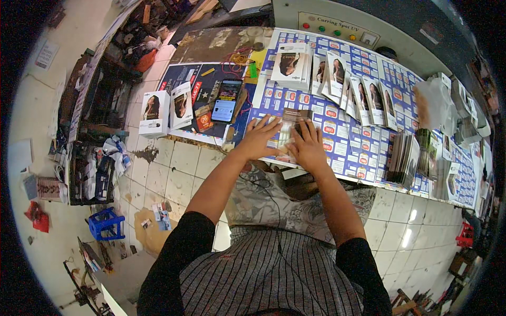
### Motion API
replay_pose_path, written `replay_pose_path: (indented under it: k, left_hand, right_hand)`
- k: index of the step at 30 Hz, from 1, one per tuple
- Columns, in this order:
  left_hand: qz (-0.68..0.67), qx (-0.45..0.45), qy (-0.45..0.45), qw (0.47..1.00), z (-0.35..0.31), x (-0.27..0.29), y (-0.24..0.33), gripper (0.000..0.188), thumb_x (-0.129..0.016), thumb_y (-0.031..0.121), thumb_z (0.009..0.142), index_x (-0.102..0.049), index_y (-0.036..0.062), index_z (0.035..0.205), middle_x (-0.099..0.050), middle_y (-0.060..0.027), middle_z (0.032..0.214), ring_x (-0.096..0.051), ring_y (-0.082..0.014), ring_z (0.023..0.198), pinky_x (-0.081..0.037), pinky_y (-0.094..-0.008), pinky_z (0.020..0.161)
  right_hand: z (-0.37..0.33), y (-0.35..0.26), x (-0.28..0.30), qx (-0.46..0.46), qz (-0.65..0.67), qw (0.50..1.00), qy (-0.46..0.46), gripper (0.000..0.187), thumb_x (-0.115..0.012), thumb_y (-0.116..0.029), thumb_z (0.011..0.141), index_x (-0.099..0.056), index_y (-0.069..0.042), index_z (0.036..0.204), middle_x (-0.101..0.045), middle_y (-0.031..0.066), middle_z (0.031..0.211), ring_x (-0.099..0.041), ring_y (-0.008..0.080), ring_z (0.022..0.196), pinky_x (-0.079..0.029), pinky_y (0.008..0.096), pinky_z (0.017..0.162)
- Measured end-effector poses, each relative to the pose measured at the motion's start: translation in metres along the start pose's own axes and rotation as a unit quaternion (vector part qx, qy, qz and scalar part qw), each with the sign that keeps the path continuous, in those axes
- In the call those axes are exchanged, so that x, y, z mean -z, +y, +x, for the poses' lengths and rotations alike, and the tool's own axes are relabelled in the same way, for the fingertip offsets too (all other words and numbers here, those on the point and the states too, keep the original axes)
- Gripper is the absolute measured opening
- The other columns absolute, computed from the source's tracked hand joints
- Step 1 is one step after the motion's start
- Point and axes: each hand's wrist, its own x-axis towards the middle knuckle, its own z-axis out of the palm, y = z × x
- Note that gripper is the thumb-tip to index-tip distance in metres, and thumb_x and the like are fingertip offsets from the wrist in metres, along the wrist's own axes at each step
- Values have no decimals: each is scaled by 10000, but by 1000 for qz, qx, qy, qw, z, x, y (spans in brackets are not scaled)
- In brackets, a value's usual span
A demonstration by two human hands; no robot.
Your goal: The person folds printed paper packaging along pre-scored lines by hand, handling them one at a time and stacking them after folding.
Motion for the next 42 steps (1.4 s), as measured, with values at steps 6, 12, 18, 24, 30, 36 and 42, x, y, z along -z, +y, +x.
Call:
replay_pose_path:
  k: [6,12,18,24,30,36,42]
  left_hand:
    - [-2,7,-12,1000,1,1,1,973,-703,643,760,-358,167,1535,-250,-46,1634,-158,-291,1519,-116,-572,1181]
    - [4,7,-19,1000,0,1,1,973,-691,649,774,-339,170,1545,-232,-50,1640,-139,-287,1525,-95,-565,1188]
    - [5,3,-26,1000,1,2,1,1005,-698,642,765,-312,146,1549,-207,-44,1649,-144,-320,1521,-128,-600,1173]
    - [11,10,-36,999,0,4,4,960,-672,634,804,-307,160,1555,-209,-46,1647,-120,-292,1528,-83,-569,1187]
    - [4,3,-26,1000,1,5,3,923,-674,598,817,-326,149,1544,-206,-39,1648,-137,-302,1523,-94,-563,1185]
    - [15,-11,-22,1000,1,3,2,924,-678,594,814,-330,147,1543,-212,-46,1646,-143,-307,1521,-102,-563,1183]
    - [-15,-5,-11,1000,0,3,1,955,-699,609,787,-343,142,1540,-244,-72,1634,-135,-300,1524,-105,-564,1181]
  right_hand:
    - [1,-1,2,-7,8,1000,-8,542,-637,-393,895,-564,-91,1339,-393,167,1511,-284,370,1447,-258,636,1124]
    - [1,-1,2,-11,13,1000,-14,546,-644,-393,892,-562,-91,1339,-390,164,1513,-282,371,1448,-257,631,1127]
    - [0,1,-1,-18,33,999,2,526,-642,-374,899,-562,-95,1338,-390,167,1511,-283,368,1448,-251,630,1129]
    - [-2,2,-3,-18,29,999,9,483,-627,-360,925,-573,-108,1334,-409,168,1496,-280,366,1449,-252,606,1127]
    - [1,1,0,-13,20,1000,12,458,-628,-357,918,-590,-102,1296,-411,167,1495,-292,371,1438,-263,605,1121]
    - [-1,0,1,-18,14,1000,13,458,-627,-358,918,-590,-109,1300,-420,162,1489,-301,363,1434,-273,606,1118]
    - [0,-1,2,-14,7,1000,14,452,-621,-360,927,-590,-114,1305,-416,158,1495,-302,354,1438,-263,603,1125]
